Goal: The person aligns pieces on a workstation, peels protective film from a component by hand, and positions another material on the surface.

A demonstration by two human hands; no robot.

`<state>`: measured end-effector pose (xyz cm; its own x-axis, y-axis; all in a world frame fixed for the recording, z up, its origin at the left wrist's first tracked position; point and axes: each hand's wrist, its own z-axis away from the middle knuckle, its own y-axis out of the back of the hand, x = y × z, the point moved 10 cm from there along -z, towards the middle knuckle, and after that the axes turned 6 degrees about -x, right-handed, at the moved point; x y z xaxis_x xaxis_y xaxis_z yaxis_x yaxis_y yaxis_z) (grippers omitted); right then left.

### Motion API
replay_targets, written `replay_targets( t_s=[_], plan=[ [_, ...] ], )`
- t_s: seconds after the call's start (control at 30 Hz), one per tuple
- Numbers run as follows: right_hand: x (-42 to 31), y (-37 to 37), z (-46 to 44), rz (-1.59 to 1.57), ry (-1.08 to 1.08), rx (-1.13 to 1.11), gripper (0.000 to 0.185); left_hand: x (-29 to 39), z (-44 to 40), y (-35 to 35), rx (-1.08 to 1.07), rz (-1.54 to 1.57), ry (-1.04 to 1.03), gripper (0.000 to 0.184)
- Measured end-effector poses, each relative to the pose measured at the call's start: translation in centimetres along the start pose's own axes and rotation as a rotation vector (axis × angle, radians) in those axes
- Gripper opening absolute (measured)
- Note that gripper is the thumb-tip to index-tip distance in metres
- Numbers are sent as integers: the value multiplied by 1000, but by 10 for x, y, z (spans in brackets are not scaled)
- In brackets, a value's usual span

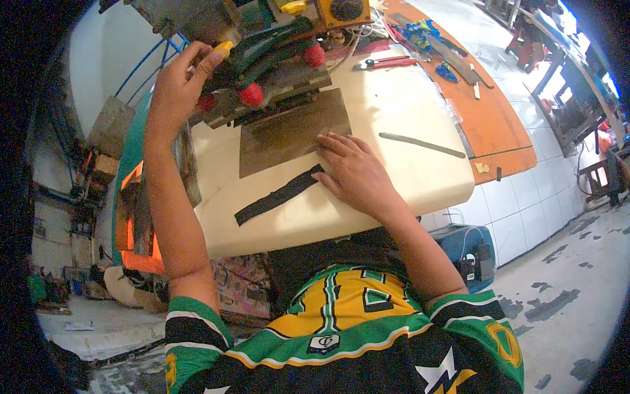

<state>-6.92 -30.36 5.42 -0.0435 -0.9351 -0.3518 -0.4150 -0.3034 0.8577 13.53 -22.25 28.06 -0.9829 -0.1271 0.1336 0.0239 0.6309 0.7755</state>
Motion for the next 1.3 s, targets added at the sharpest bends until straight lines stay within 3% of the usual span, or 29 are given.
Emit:
replay_targets(
  t_s=[0.1,0.23,0.43,0.5,0.83,1.3],
  plan=[
    [0,1,0,-15,-2,-5,52,5,5,6,-34,-231,160,59],
    [-3,3,-3,13,9,-14,52,13,3,-6,-60,-279,208,66],
    [0,2,-2,13,-41,-40,49,21,2,-12,83,-458,268,78],
    [1,1,-1,13,-48,-34,49,15,1,-14,17,-485,389,79],
    [-1,2,-1,15,-7,-15,52,5,0,-27,-46,-587,450,73],
    [0,1,-2,3,-32,-37,54,7,8,-23,1,-334,334,64]
  ],
)
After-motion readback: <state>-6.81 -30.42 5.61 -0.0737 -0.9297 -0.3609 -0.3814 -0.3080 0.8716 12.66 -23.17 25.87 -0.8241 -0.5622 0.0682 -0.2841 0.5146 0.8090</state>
